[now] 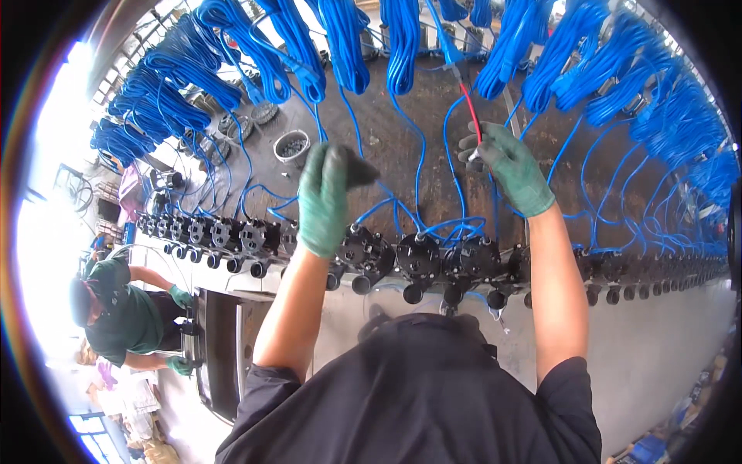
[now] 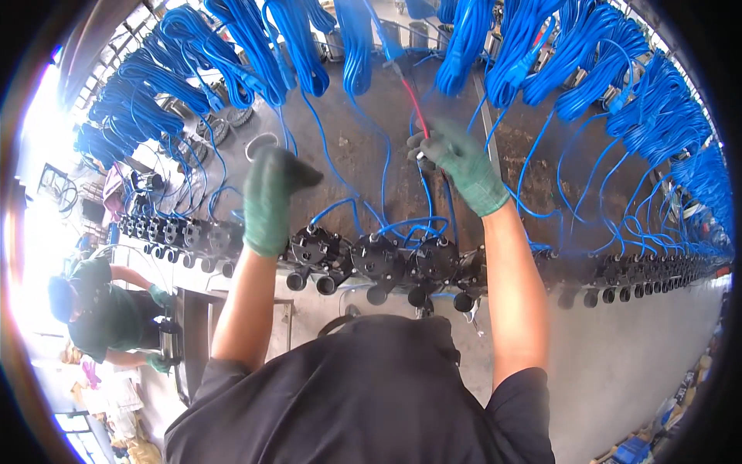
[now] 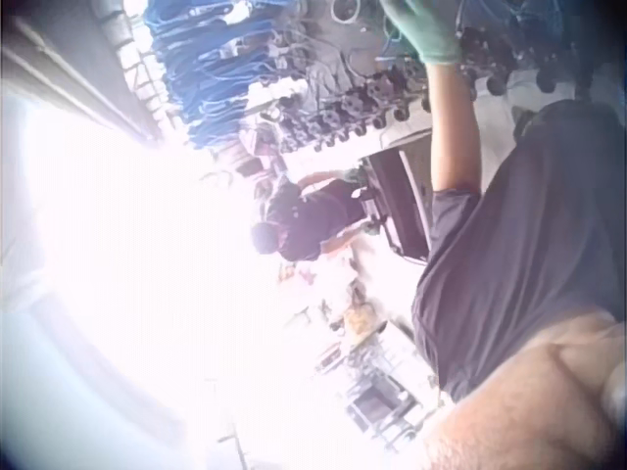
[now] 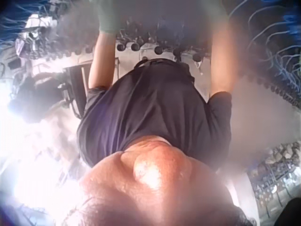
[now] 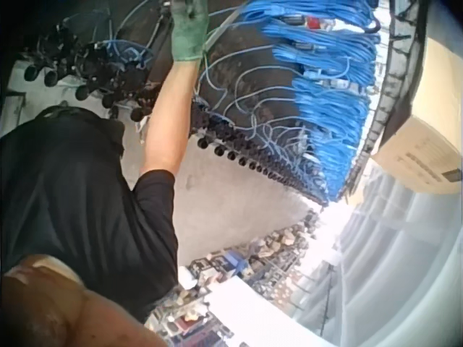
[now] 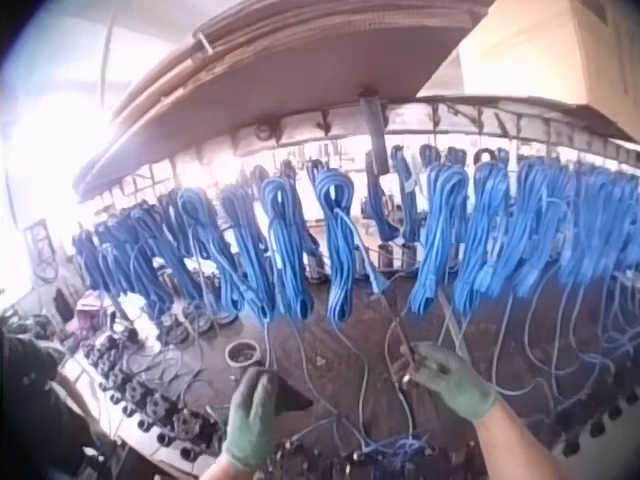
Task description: The person connects wires to a series of submersible pumps on a workbench. The person picks up wire ends, inserts them into connector housings, and pushes the connectors together.
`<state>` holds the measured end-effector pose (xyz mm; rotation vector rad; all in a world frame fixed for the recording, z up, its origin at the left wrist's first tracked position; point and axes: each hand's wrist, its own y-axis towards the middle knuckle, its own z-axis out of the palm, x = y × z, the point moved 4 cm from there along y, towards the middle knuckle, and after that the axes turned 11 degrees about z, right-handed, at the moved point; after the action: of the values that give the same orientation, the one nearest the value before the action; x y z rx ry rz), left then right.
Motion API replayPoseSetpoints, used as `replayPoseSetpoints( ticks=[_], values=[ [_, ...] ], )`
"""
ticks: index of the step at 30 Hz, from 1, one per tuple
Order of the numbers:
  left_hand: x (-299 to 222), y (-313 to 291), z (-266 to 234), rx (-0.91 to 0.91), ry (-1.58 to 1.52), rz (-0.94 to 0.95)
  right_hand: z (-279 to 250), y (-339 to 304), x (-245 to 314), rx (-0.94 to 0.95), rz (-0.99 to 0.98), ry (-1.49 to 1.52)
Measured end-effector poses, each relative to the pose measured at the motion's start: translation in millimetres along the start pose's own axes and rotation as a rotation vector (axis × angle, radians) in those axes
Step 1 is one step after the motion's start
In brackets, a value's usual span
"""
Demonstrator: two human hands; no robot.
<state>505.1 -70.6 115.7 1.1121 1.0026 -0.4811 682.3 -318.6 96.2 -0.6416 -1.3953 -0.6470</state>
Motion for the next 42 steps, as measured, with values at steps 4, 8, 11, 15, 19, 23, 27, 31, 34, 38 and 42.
replayPoseSetpoints(
  ticks=[4, 8, 11, 15, 19, 23, 27, 31, 34, 38, 42],
  values=[
    [22, -60, 16, 0.136, 0.35, -0.133, 8, -19, -23, -0.011, 0.047, 0.043],
    [61, -87, 43, 0.58, 0.489, -0.185, 14, -38, -47, -0.044, 0.091, 0.013],
    [89, -76, 67, 0.862, 0.738, -0.329, 8, -55, -71, -0.243, 0.029, -0.084],
    [127, -76, 72, 0.847, 0.681, -0.339, 22, -78, -82, -0.563, -0.005, -0.461],
    [129, -85, 71, 0.838, 0.723, -0.317, 23, -89, -104, -0.656, -0.02, -0.586],
    [123, -84, 72, 0.851, 0.783, -0.317, 27, -94, -104, -0.667, 0.004, -0.62],
    [126, -85, 71, 0.855, 0.775, -0.33, 30, -93, -104, -0.708, -0.031, -0.631],
    [126, -84, 68, 0.835, 0.754, -0.302, 30, -92, -108, -0.714, -0.036, -0.625],
    [125, -85, 70, 0.82, 0.751, -0.304, 26, -92, -114, -0.727, -0.038, -0.624],
    [124, -88, 67, 0.725, 0.791, -0.31, 24, -93, -118, -0.742, -0.064, -0.617],
    [140, -85, 60, 0.678, 0.733, -0.345, 24, -91, -115, -0.722, -0.062, -0.571]
  ],
)
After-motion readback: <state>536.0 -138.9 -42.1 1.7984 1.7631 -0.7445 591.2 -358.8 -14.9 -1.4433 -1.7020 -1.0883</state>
